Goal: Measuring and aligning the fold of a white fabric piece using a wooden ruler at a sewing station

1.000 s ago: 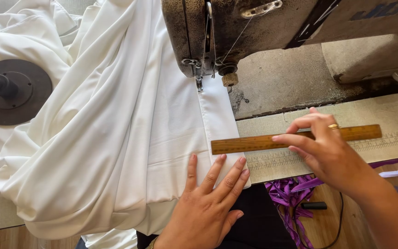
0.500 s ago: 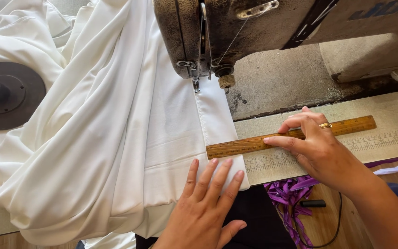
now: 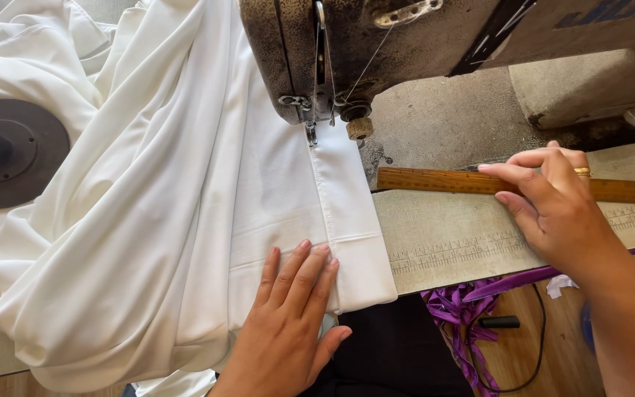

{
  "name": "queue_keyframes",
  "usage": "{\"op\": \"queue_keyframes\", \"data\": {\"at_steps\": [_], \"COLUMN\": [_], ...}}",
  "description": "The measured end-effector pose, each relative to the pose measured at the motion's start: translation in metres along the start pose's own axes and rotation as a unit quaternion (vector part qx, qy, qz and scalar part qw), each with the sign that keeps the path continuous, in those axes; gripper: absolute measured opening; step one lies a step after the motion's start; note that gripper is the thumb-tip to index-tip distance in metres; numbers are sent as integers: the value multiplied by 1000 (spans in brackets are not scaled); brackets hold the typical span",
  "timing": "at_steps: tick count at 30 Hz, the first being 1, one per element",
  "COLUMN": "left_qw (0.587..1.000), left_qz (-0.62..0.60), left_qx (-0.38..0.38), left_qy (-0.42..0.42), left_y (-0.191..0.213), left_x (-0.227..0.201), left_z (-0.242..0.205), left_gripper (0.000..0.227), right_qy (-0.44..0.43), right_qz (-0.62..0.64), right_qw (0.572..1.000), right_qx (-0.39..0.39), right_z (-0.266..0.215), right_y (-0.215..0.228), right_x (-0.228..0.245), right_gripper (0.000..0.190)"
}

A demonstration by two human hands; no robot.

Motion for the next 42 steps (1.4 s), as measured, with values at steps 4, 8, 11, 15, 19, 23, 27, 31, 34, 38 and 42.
{"op": "queue_keyframes", "data": {"at_steps": [4,8,11,15,19,23,27,31,34,38,42], "left_qw": [1000,1000,1000,1000,1000,1000,999,998,998,998,998], "left_qz": [6,-9,-12,4,-10,-25,-37,-58,-57,-59,-67], "left_qx": [5,2,-1,2,6,1,5,-2,-2,8,1], "left_qy": [-17,-14,-18,-13,-14,-14,-16,-19,-17,-15,-7], "left_y": [-1,2,4,7,8,12,13,15,15,16,19], "left_x": [1,3,1,1,2,3,4,5,5,4,3], "left_z": [-2,-2,-1,1,0,2,1,2,1,5,6], "left_gripper": [77,75,74,73,76,74,82,79,79,78,74], "right_qy": [-78,-143,-424,-384,-401,-376,-366,-376,-385,-450,-411], "right_qz": [52,386,387,545,595,604,593,603,543,538,539], "right_qw": [993,886,773,745,695,703,716,695,727,699,725], "right_qx": [-71,212,270,19,-38,-14,38,107,169,139,123], "right_z": [-20,-63,-129,-116,-141,-133,-142,-135,-132,-143,-139], "right_y": [36,-69,-198,-236,-229,-175,-155,-134,-127,-166,-175], "right_x": [71,105,69,80,85,106,109,119,115,89,82], "right_gripper": [9,21,58,71,32,18,20,28,31,24,20]}}
Point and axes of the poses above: each hand's wrist, its own z-axis towards the middle knuckle, its own y-axis out of the back of the hand, x = y × z, the point moved 9 cm from there along z, towards the middle knuckle, and after that the axes turned 12 degrees about z, right-handed, at the moved point
